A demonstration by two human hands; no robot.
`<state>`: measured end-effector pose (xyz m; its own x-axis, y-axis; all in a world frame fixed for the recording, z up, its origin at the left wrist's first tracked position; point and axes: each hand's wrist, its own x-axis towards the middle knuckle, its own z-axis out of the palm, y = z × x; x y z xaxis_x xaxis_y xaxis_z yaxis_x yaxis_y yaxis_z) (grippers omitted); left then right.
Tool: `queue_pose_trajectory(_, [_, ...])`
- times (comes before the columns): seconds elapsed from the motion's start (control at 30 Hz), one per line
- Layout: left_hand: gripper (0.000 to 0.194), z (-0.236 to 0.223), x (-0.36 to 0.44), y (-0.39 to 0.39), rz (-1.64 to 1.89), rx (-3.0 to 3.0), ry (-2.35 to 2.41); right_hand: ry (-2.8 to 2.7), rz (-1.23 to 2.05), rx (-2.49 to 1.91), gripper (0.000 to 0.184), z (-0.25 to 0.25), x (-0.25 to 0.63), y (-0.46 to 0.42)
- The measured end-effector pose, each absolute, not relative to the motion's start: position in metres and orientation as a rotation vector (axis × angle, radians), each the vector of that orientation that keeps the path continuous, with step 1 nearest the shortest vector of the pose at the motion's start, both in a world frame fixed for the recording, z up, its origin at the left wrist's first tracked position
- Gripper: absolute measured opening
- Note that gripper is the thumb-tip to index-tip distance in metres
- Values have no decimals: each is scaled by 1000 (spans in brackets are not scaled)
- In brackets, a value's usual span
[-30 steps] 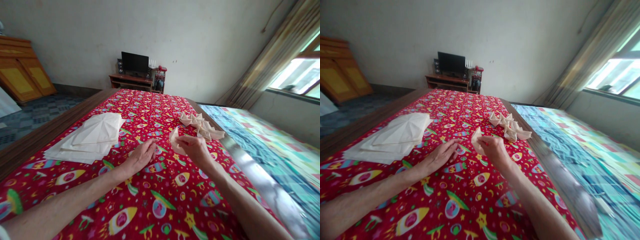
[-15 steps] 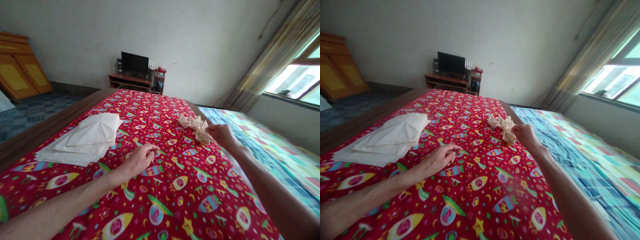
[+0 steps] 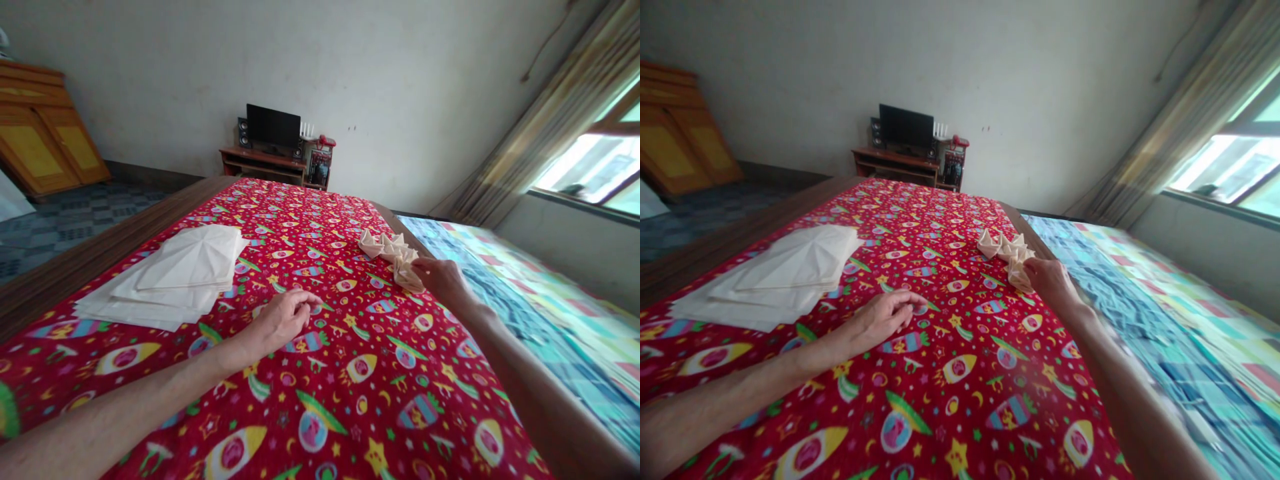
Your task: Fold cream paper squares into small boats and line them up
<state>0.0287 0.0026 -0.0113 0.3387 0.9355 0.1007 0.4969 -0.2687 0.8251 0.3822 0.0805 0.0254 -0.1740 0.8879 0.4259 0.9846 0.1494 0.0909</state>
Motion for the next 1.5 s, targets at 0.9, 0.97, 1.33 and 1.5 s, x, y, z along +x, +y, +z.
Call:
queue_pose_trajectory(0.9, [30,-21,27,5,816,1921,1230,-2012,-617,-1935,23,13,355,70])
queue_pose_trajectory(0.97, [30,-22,26,3,825,1929,1219,-1930,-654,-1898,22,5,357,68])
queue_pose_trajectory(1.33, [30,22,114,91,951,2282,969,-1894,-629,-1836,21,-3,361,63])
queue_pose_trajectory(1.5, [25,13,193,141,958,2268,971,-1883,-610,-1799,23,-4,364,60])
